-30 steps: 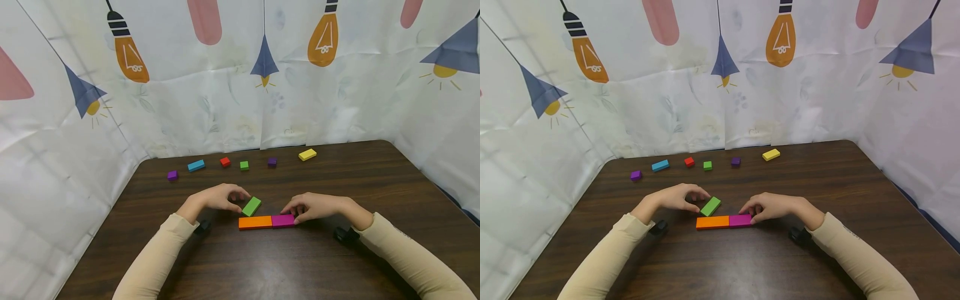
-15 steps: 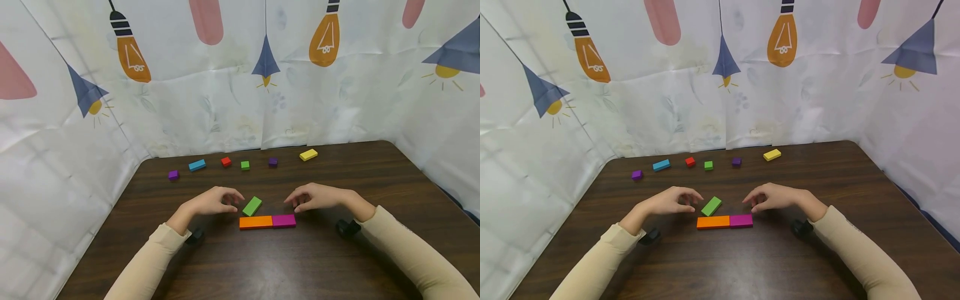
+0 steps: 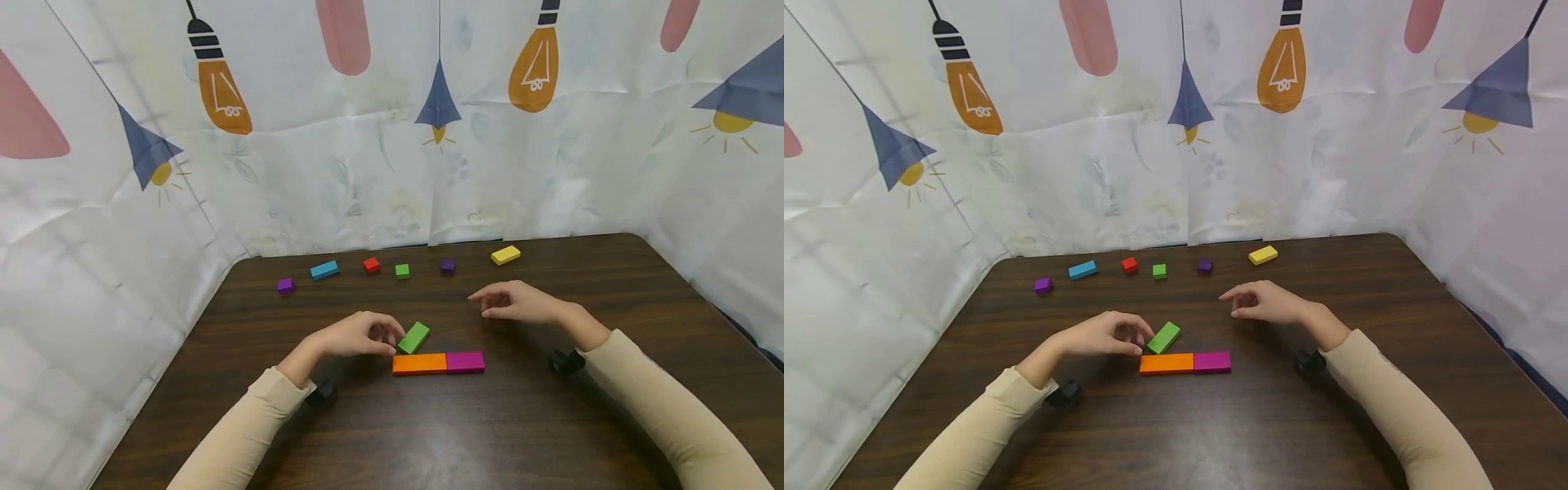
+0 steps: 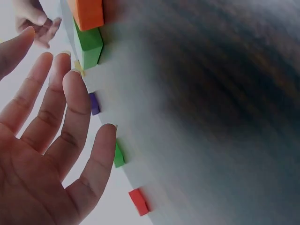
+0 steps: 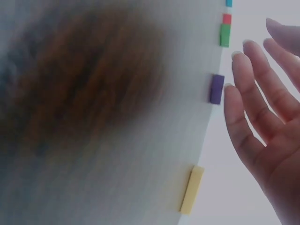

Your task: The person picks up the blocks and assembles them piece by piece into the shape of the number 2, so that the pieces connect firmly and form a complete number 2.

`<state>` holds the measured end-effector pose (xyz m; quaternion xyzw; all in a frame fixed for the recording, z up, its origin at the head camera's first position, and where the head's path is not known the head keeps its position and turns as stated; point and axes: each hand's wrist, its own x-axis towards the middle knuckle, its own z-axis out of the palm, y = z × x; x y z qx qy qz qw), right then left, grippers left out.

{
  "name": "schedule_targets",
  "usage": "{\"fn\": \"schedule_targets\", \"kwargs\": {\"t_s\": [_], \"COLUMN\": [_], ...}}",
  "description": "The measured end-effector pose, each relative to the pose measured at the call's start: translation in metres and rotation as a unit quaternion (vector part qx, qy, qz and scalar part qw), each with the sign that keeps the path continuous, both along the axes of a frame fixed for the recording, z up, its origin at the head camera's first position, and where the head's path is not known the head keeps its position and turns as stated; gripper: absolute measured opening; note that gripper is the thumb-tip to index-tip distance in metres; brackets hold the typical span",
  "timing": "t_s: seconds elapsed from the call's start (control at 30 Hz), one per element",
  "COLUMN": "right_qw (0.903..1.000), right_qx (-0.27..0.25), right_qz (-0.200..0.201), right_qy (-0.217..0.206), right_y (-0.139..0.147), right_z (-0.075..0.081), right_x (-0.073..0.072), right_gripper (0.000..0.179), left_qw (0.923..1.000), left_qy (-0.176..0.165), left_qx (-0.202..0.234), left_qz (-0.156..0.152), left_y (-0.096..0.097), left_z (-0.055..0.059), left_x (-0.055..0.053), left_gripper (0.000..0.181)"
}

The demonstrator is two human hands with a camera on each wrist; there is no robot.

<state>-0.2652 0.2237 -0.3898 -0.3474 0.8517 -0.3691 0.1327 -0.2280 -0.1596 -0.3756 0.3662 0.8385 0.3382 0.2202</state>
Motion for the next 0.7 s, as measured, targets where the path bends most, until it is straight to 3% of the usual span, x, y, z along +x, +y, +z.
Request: {"fn": "schedule_targets", "kwargs": {"t_s": [0.37,0.7], "right_qw": [0.9945,0.9851], "right_qx": [-0.019,-0.037], "right_qz": [-0.09,-0.165], "right_qy": [0.049,0.032], "right_y": [0.009,0.018], "right_z": [-0.003,-0.006], "right_x": [-0.022,-0.039], "right_gripper": [0.035,0.034], "left_qw": [0.9997,0.9996], "left_qy": [-0.02,-0.023], "left_qx": [-0.005,-0.011], "left_qz": [-0.008,-0.012], "left_y": [0.006,0.007], "left_z": [-0.002,-0.008], "left_x": [0.002,0.0], "left_gripper": [0.029,0.028]}}
